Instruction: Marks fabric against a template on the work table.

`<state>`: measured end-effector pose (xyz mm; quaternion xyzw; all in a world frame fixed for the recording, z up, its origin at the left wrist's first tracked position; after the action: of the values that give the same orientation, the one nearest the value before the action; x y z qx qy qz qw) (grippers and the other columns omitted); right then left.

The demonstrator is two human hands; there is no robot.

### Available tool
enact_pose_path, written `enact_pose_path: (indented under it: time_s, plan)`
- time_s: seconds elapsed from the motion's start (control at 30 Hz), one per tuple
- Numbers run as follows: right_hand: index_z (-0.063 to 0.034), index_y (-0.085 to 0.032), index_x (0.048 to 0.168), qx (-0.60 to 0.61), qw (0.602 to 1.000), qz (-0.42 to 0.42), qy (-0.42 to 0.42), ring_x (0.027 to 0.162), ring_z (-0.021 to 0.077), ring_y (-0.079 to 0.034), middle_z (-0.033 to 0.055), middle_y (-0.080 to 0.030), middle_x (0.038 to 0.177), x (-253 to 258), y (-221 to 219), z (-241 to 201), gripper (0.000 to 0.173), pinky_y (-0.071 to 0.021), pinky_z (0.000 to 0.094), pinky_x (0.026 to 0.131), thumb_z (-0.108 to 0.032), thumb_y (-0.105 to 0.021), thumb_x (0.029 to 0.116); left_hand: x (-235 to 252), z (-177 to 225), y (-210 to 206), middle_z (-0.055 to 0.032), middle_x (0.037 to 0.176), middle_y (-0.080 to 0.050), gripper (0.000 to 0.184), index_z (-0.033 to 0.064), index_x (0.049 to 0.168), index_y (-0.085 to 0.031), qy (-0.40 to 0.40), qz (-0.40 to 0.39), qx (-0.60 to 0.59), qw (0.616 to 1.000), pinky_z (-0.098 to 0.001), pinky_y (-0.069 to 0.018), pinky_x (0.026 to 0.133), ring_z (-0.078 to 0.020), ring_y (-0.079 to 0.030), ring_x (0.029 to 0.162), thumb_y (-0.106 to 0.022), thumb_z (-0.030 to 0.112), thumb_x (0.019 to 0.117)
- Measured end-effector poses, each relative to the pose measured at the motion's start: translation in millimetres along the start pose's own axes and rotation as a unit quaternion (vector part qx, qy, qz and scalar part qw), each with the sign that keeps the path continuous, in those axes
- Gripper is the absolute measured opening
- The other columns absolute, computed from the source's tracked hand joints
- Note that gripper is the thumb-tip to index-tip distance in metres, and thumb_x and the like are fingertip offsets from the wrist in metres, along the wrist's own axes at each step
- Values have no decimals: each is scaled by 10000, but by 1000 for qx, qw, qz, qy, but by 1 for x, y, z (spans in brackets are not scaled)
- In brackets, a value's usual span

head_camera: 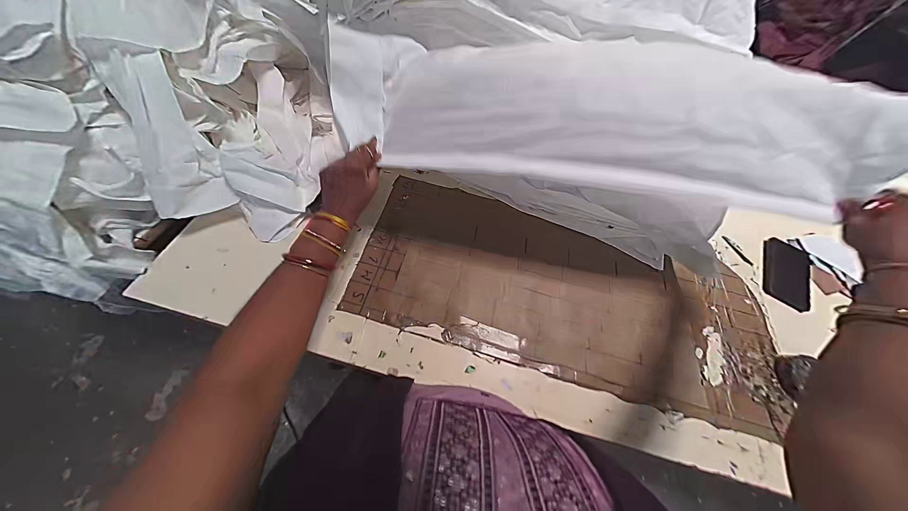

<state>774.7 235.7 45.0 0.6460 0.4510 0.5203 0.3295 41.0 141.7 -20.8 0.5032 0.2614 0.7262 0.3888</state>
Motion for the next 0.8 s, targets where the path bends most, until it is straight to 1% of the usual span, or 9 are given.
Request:
enact_pose_path:
  time_s: [0.1, 0.2, 0.27, 0.33, 0.43, 0.53, 0.6, 0.73, 0.8]
  plan:
    - [149, -613, 1202, -69, 977, -114, -164, 1193, 650, -531, 449, -584, 1221, -35, -64, 13, 427, -354, 823, 945, -249, -591, 1047, -60, -16, -52, -270, 1131, -716, 232, -43, 1161, -708, -48, -144, 39, 988, -667, -533, 848, -484, -704, 1010, -556, 55, 1016]
    - [188, -597, 1209, -53, 955, -215, -197, 1226, 614, -523, 461, -559, 1252, -70, -95, 22, 411, -350, 745, 1020, -189, -589, 1046, -91, -20, -66, -257, 1266, -686, 336, -60, 1285, -661, -46, -285, 62, 955, -606, -502, 966, -456, -677, 1142, -442, 82, 1074]
    - [189, -582, 1193, -13, 937, -258, -234, 1037, 479, -591, 412, -591, 1153, -95, -106, 34, 399, -422, 620, 929, -181, -602, 1045, -102, -23, -61, -225, 1362, -647, 396, -35, 1386, -602, -40, -329, 70, 941, -585, -484, 1009, -435, -657, 1201, -376, 127, 1104]
    - [124, -550, 1220, 39, 915, -289, -279, 807, 232, -514, 251, -578, 1027, -118, -113, 49, 343, -444, 435, 773, -152, -616, 1028, -107, -24, -55, -225, 1404, -617, 411, -17, 1445, -550, -53, -369, 80, 925, -589, -486, 1001, -443, -656, 1194, -361, 125, 1109]
    - [102, -568, 1125, 62, 914, -266, -302, 745, 170, -462, 178, -552, 931, -134, -110, 64, 268, -421, 389, 714, -94, -677, 979, -110, -23, -49, -271, 1333, -646, 410, -11, 1455, -539, -64, -395, 79, 913, -623, -490, 961, -485, -667, 1141, -365, 120, 1107]
    - [134, -559, 1199, 86, 920, -191, -331, 839, 242, -505, 267, -580, 1065, -136, -100, 66, 374, -437, 468, 804, -81, -718, 939, -109, -18, -51, -310, 1214, -671, 432, 27, 1506, -480, -25, -450, 113, 886, -628, -473, 966, -504, -649, 1133, -335, 152, 1118]
    - [113, -577, 1185, 90, 916, -165, -354, 824, 228, -507, 240, -586, 1051, -137, -101, 68, 382, -437, 453, 780, -89, -744, 907, -109, -12, -50, -327, 1187, -669, 448, 18, 1525, -446, -20, -470, 127, 873, -634, -470, 959, -516, -647, 1118, -308, 168, 1126]
    - [73, -578, 1163, 105, 898, -155, -398, 721, 148, -444, 137, -545, 931, -139, -101, 73, 372, -413, 371, 688, -138, -735, 901, -111, -2, -50, -257, 1529, -480, 439, -20, 1516, -434, -76, -490, 178, 850, -613, -491, 942, -498, -653, 1136, -274, 72, 1118]
    - [41, -601, 1103, 109, 903, -148, -387, 652, 97, -428, 75, -523, 854, -138, -102, 72, 328, -390, 303, 613, -171, -732, 890, -115, -5, -48, -235, 1576, -431, 439, -18, 1507, -454, -75, -474, 183, 858, -621, -482, 961, -496, -630, 1196, -284, 38, 1106]
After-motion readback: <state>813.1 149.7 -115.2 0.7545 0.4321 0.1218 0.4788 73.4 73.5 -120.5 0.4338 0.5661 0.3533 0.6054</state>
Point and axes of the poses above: each hand's wrist, its own x-axis towards the middle knuckle, its own y-axis out of the back of the hand, z = x × y, the point moved 5 cm from there along x, towards the middle knuckle
